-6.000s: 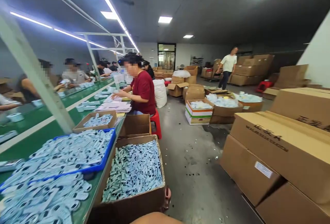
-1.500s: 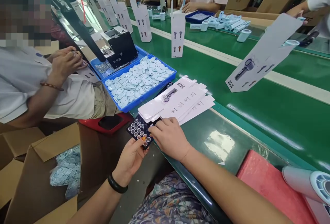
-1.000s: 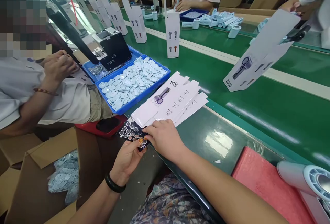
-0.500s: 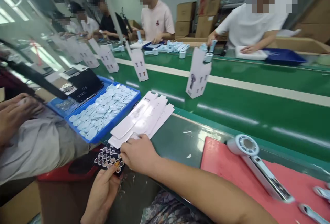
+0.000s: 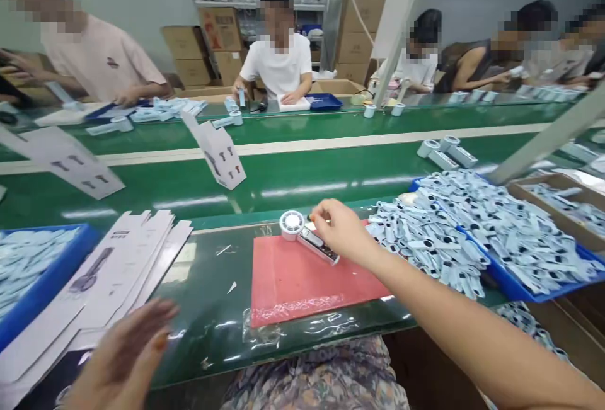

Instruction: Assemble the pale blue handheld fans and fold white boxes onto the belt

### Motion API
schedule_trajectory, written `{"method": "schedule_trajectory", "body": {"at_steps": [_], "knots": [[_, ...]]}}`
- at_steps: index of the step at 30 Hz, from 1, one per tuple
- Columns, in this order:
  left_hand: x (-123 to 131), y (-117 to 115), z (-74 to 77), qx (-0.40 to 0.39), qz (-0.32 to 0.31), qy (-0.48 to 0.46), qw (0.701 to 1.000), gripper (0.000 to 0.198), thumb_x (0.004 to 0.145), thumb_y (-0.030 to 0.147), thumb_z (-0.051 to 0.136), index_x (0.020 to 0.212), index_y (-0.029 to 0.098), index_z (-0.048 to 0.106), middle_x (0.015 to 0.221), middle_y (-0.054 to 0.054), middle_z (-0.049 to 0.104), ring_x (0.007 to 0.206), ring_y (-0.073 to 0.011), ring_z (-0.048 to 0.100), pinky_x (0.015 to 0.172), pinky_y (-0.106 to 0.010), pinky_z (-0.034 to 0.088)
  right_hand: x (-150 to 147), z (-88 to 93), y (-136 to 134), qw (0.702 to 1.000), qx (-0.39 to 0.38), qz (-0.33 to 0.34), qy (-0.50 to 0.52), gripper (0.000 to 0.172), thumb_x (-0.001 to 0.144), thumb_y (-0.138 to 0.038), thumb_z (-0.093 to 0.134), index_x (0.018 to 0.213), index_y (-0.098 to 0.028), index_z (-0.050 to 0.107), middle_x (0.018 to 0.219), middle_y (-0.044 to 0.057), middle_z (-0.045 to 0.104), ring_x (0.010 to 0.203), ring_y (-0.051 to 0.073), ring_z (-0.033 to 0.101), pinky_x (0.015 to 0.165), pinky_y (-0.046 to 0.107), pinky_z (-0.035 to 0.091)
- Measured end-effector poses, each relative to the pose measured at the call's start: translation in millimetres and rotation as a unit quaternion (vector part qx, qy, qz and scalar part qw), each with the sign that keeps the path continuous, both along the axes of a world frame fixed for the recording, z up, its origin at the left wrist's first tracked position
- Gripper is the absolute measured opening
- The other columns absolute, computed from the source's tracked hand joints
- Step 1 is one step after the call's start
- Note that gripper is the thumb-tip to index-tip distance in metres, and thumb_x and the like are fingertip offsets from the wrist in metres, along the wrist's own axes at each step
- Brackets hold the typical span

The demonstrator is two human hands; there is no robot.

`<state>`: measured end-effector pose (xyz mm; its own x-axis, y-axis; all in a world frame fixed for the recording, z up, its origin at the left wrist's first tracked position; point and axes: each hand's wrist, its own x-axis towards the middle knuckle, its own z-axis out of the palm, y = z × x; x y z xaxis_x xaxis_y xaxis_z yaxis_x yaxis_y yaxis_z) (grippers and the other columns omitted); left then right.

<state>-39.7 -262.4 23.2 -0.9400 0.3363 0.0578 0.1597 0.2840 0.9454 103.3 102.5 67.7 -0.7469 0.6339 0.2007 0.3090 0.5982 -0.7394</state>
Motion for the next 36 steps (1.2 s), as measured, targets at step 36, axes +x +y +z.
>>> {"method": "schedule_trajectory", "body": {"at_steps": [36], "knots": [[12,216,-18.3,-0.176,-0.283,0.358,0.872,0.036,0.104,0.029,0.039,0.131,0.013,0.057,0.108,-0.013,0.063,0.101,-0.0294,0.057,0.089,-0.044,0.048,-16,-25.2,-16,0.933,0.336,0.02,-0.127,0.024,0.103,-0.023,0.047,0.097,-0.018,0.069,0.104,0.01,0.064,0.091,0.025,0.052,0.075,0.038,0.039]]}}
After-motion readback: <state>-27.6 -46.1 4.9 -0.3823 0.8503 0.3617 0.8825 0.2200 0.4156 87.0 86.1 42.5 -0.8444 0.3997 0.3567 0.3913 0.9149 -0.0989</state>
